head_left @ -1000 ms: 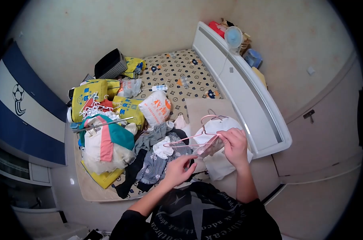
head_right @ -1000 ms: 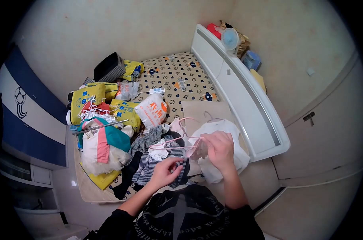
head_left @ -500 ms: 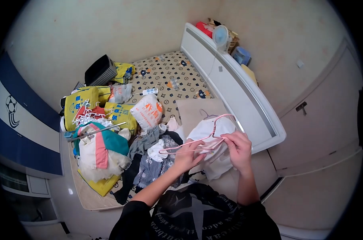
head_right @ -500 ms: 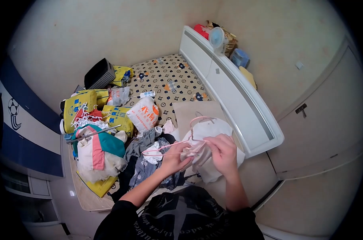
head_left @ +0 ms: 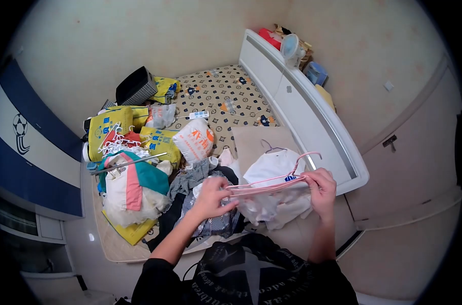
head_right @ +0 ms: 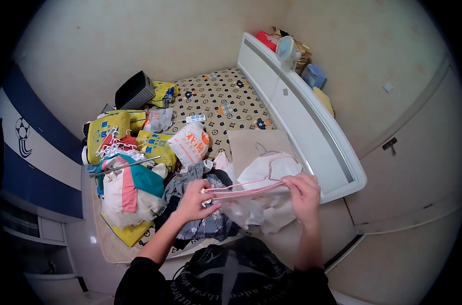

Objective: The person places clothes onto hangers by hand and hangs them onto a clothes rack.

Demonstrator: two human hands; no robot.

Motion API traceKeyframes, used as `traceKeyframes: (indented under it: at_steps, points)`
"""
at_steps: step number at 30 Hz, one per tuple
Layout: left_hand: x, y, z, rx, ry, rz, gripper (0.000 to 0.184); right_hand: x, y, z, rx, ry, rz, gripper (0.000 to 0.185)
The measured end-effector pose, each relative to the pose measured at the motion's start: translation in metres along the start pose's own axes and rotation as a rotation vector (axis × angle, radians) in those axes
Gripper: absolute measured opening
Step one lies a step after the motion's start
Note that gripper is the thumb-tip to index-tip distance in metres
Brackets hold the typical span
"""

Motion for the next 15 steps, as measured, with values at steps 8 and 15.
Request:
traceKeyframes:
  at_steps: [8,15]
  points:
    - [0.039,0.054,0.040,0.138,-0.123,-0.074,0.017,-0.001,-0.020,0.002,-0.051,0.093,-0.109,0.006]
    - [0.043,0.029,0.041,-0.334,0.153,-0.113,0.030,-0.008,-0.044,0.006,0.117,0.014,-0.105,0.006]
Point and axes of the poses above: each hand's wrist, its own x-axis towards the middle knuckle, its own y-axis out of the back of the hand, z = x × y, the point moved 5 cm from there along x, towards the middle knuckle, and after that the axes turned 4 degrees about -x, right-handed, at the moved point
